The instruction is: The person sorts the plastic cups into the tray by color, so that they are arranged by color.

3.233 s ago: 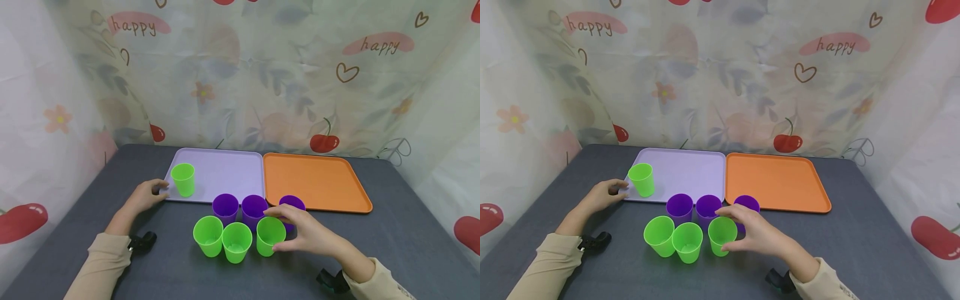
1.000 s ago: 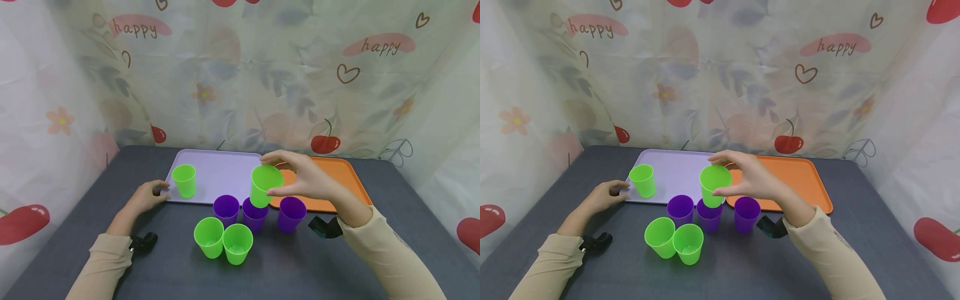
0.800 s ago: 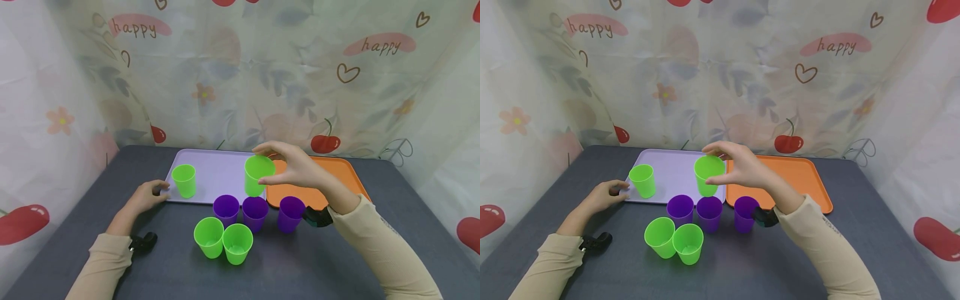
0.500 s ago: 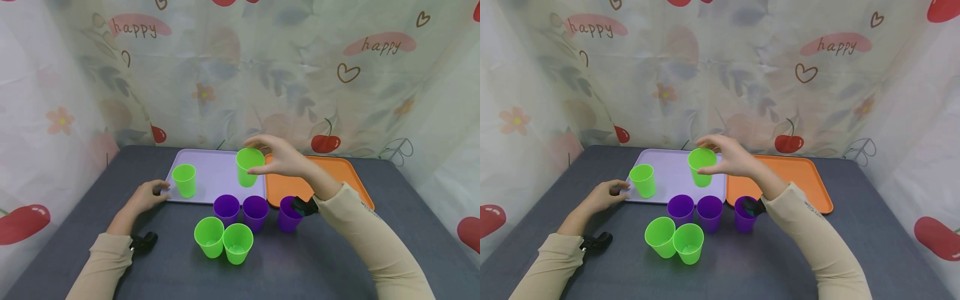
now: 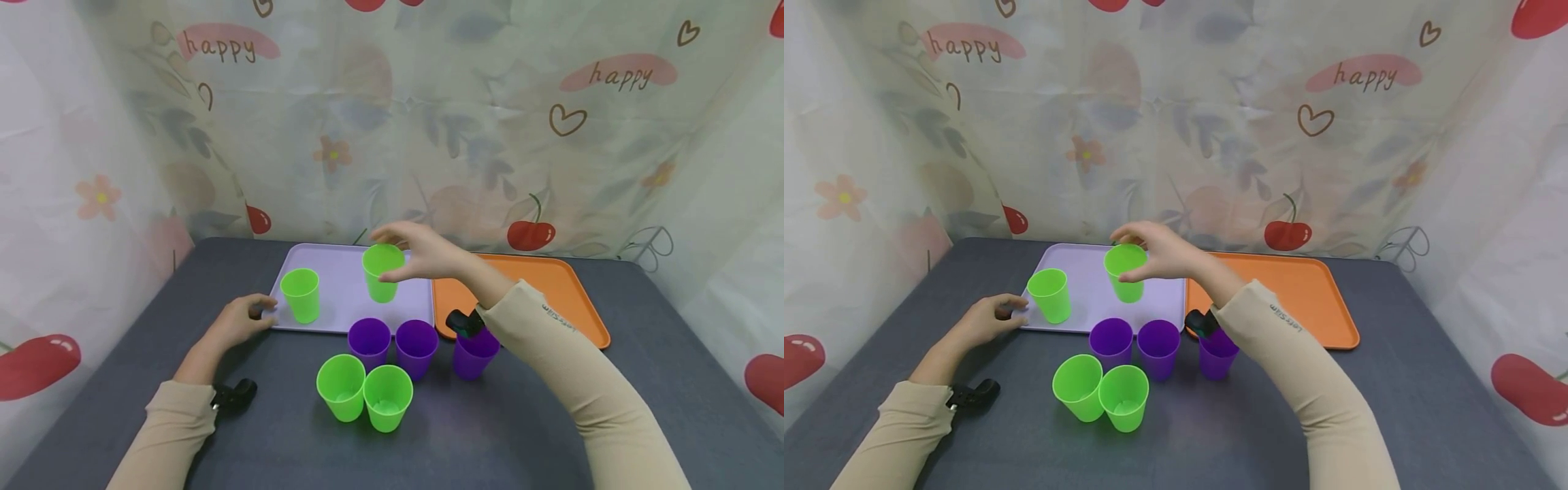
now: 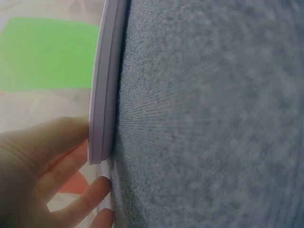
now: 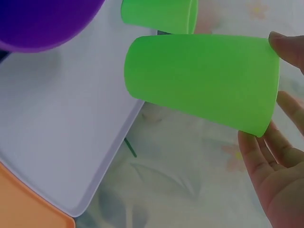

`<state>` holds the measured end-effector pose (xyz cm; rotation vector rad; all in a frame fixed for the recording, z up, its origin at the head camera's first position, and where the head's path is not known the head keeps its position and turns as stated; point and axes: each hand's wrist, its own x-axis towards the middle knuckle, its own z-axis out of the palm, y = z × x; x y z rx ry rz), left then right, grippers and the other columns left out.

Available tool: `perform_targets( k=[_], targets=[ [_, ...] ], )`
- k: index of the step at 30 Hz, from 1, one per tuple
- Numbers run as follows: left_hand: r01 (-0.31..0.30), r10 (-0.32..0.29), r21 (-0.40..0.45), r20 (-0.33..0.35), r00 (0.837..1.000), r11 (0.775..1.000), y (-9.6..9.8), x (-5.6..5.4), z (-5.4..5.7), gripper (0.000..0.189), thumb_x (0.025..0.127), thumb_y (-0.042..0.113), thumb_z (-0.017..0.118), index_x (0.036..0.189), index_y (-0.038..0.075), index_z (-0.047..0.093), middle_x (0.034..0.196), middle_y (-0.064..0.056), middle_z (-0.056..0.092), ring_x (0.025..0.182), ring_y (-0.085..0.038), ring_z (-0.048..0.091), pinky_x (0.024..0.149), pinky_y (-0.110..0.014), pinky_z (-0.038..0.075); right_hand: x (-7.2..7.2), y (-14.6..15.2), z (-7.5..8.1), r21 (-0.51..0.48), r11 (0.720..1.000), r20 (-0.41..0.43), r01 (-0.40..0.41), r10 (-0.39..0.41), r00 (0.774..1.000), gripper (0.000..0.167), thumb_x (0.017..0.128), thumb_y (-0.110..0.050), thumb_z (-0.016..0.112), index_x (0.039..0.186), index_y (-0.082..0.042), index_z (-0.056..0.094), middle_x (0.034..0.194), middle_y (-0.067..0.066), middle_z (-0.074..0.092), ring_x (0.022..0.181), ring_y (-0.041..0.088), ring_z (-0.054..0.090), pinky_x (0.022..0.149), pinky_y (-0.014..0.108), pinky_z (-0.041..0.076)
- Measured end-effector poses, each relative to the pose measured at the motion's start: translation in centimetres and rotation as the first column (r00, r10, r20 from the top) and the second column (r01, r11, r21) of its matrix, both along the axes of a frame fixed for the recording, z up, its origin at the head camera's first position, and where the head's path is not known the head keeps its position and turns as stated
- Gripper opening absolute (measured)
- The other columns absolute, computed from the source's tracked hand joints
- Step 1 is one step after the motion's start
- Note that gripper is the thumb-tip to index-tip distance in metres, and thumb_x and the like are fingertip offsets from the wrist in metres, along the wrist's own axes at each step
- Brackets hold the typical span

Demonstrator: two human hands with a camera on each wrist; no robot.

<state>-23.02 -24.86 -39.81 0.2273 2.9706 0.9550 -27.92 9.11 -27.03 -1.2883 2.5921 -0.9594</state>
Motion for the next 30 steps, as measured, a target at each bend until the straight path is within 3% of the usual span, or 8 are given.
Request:
perform_targets(
  k=[7,14,30],
  targets=[
    [0.0,0.0,0.003,-0.01,1.0,1.0,0.0,0.0,-0.1,0.036,0.085,0.016,0.064,0.116,-0.003,0.06,0.116,-0.025,0.061,0.101,-0.039,0.057,0.083,-0.049,0.046,-1.1,-1.7,-1.0,0.022,0.999,0.028,-0.032,0.031,0.999,0.06,0.073,-0.016,0.078,0.126,-0.004,0.053,0.125,0.011,0.058,0.116,0.024,0.056,0.099,0.038,0.044],
    [-0.009,0.009,0.002,0.005,1.0,1.0,0.0,0.1,-0.1,0.036,0.086,0.017,0.065,0.116,-0.002,0.06,0.117,-0.024,0.061,0.101,-0.037,0.056,0.081,-0.047,0.046,-1.7,-3.6,-2.0,0.111,0.992,0.051,-0.061,0.056,0.997,0.061,0.074,-0.02,0.078,0.127,-0.007,0.051,0.128,0.008,0.056,0.12,0.023,0.052,0.1,0.037,0.043],
    [-0.002,0.003,0.016,-0.027,1.0,1.0,0.2,0.3,0.0,0.035,0.084,0.016,0.067,0.113,-0.003,0.061,0.112,-0.024,0.063,0.098,-0.037,0.058,0.081,-0.048,0.046,-2.6,-7.0,-2.8,0.255,0.963,0.081,-0.087,0.068,0.994,0.063,0.074,-0.021,0.078,0.129,-0.009,0.05,0.13,0.014,0.055,0.119,0.026,0.052,0.102,0.035,0.041]
  ],
)
